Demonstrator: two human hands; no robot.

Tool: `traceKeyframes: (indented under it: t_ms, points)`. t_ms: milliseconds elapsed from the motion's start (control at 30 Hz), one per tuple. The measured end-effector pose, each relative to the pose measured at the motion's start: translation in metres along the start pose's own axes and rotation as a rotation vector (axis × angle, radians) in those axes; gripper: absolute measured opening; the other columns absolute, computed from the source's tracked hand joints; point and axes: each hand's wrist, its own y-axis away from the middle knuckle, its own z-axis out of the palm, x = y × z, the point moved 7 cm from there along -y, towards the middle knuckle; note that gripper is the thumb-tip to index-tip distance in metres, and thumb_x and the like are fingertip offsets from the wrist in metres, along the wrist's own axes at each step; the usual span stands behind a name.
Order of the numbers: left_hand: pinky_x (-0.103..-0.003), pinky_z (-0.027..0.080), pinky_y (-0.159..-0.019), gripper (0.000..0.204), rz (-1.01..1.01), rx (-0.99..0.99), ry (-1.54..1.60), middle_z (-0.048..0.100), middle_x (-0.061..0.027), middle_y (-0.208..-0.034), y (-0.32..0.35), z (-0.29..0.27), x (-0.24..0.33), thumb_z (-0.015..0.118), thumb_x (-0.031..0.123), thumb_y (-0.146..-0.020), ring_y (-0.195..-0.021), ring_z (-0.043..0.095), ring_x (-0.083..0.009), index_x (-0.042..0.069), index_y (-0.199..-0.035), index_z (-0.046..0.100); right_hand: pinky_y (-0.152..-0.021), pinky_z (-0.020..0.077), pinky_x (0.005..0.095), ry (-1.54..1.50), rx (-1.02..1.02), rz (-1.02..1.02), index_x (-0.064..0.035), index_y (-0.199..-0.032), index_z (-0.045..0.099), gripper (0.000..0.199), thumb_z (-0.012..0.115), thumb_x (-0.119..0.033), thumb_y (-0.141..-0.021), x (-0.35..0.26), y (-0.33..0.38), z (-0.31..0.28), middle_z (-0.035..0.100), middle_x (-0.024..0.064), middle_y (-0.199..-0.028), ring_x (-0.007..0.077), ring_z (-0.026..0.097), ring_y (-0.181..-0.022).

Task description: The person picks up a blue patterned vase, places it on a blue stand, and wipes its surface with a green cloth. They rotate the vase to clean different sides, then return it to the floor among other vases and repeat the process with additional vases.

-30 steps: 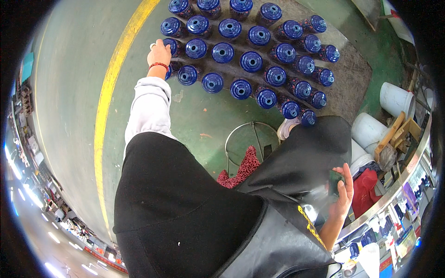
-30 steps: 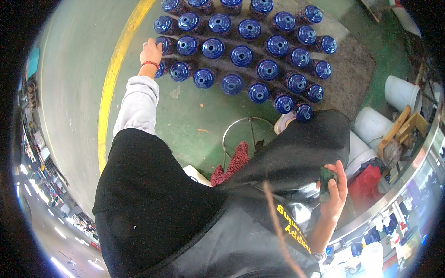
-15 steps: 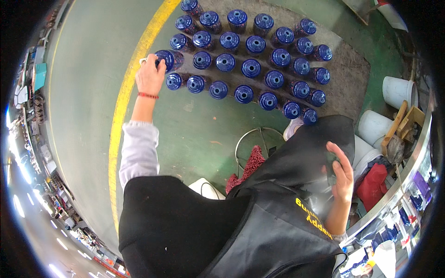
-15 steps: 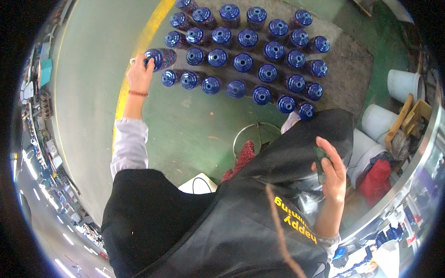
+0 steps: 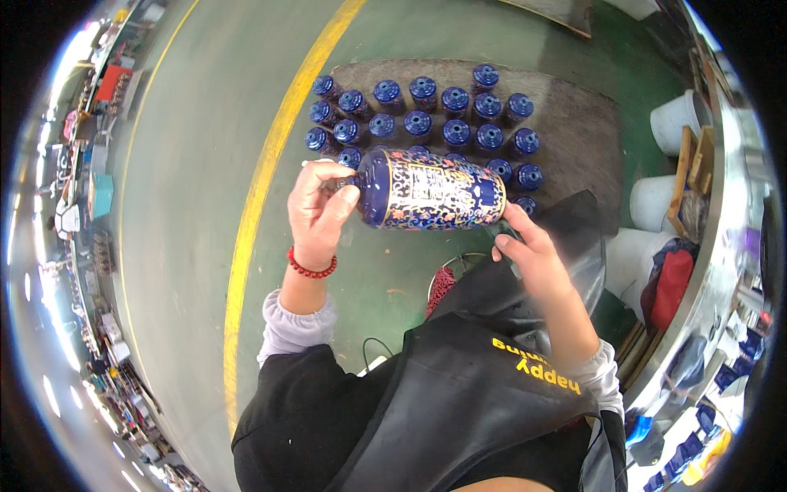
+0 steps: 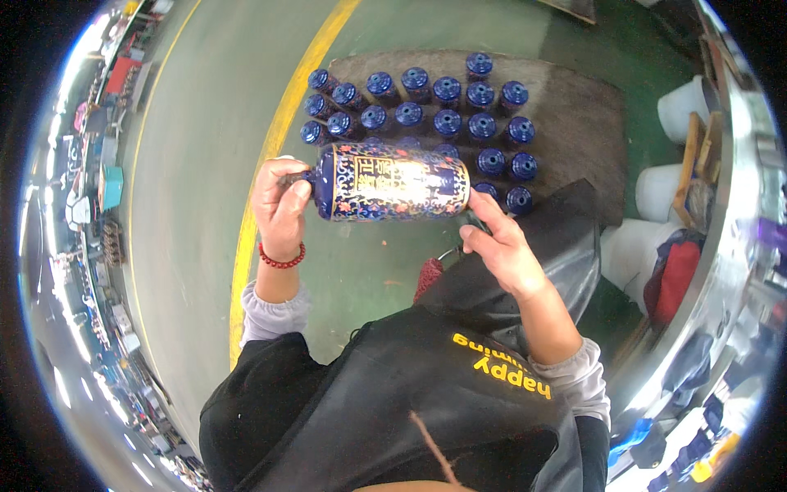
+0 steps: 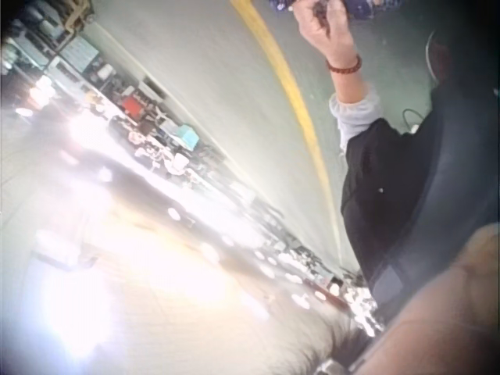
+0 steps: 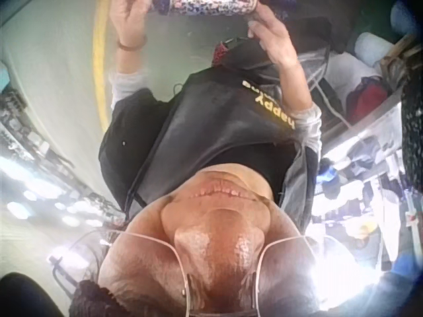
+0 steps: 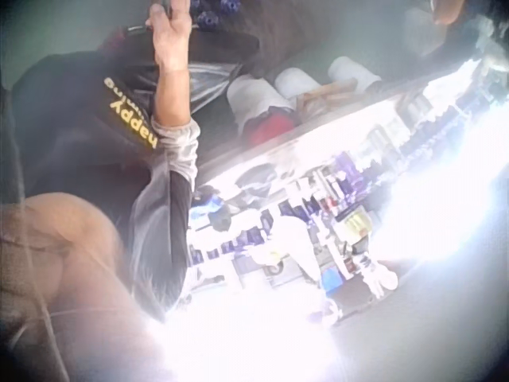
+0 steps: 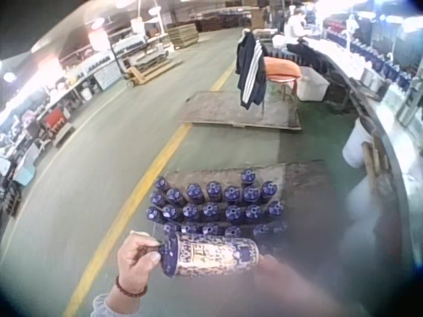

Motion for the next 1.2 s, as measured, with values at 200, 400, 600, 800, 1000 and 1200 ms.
traceKeyframes:
  t_ms: [200, 400, 600, 800, 1000, 1200]
  points:
    - [-0.021, 0.042, -0.071, 0.021, -0.107, -0.081, 0.109, 0.052, -0.0016, -0.103, 0.014, 0.046, -0.002, 0.062, 0.003, -0.094, -0.081, 0.049, -0.0062, 0.000, -0.114, 0.060, -0.079, 0.0491, 0.0248, -0.065, 0.110, -0.120, -0.0102, -0.147, 0.050, 0.061, 0.056, 0.010, -0.090, -0.008, 0.065, -0.029, 0.049, 0.0039, -0.133, 0.0118, 0.051, -0.109]
    - [-0.019, 0.039, -0.068, 0.024, -0.170, -0.141, 0.079, 0.054, 0.0024, -0.099, 0.020, 0.067, 0.005, 0.063, 0.014, -0.098, -0.079, 0.046, -0.0033, 0.003, -0.120, 0.059, -0.098, 0.0422, 0.0290, -0.065, 0.076, -0.185, -0.0157, -0.148, 0.051, 0.066, 0.058, 0.012, -0.088, -0.007, 0.097, -0.039, 0.051, 0.0064, -0.135, 0.0176, 0.050, -0.119]
    - [-0.018, 0.036, -0.062, 0.031, -0.162, -0.206, 0.042, 0.054, 0.0044, -0.093, 0.019, 0.084, 0.018, 0.061, 0.020, -0.101, -0.071, 0.044, -0.0014, 0.003, -0.126, 0.055, -0.110, 0.0328, 0.0325, 0.160, 0.057, -0.358, -0.0128, -0.149, 0.048, 0.068, 0.060, 0.012, -0.087, -0.023, 0.119, -0.042, 0.054, 0.0113, -0.134, 0.0238, 0.049, -0.125]
    - [-0.019, 0.036, -0.064, 0.032, -0.218, -0.228, 0.131, 0.053, 0.0047, -0.092, 0.023, 0.097, 0.022, 0.059, 0.017, -0.100, -0.071, 0.043, -0.0018, 0.003, -0.128, 0.053, -0.109, 0.0330, 0.0328, 0.151, 0.055, -0.333, -0.0105, -0.149, 0.048, 0.067, 0.060, 0.012, -0.087, -0.027, 0.134, -0.050, 0.054, 0.0113, -0.133, 0.0235, 0.049, -0.123]
    - [-0.019, 0.034, -0.059, 0.028, -0.239, -0.269, 0.018, 0.051, 0.0058, -0.083, 0.019, 0.108, 0.033, 0.059, 0.019, -0.101, -0.067, 0.041, -0.0021, 0.003, -0.123, 0.055, -0.110, 0.0319, 0.0326, 0.080, 0.077, -0.331, -0.0108, -0.148, 0.049, 0.069, 0.060, 0.014, -0.085, -0.021, 0.141, -0.055, 0.055, 0.0094, -0.134, 0.0233, 0.048, -0.124]
    - [-0.019, 0.037, -0.059, 0.028, -0.157, -0.234, -0.130, 0.056, 0.0034, -0.085, 0.014, 0.115, 0.048, 0.063, 0.026, -0.100, -0.068, 0.045, -0.0023, 0.001, -0.112, 0.060, -0.106, 0.0374, 0.0326, -0.113, 0.131, -0.176, -0.0095, -0.146, 0.052, 0.065, 0.059, 0.014, -0.086, -0.008, 0.148, -0.056, 0.054, 0.0076, -0.136, 0.0204, 0.049, -0.123]
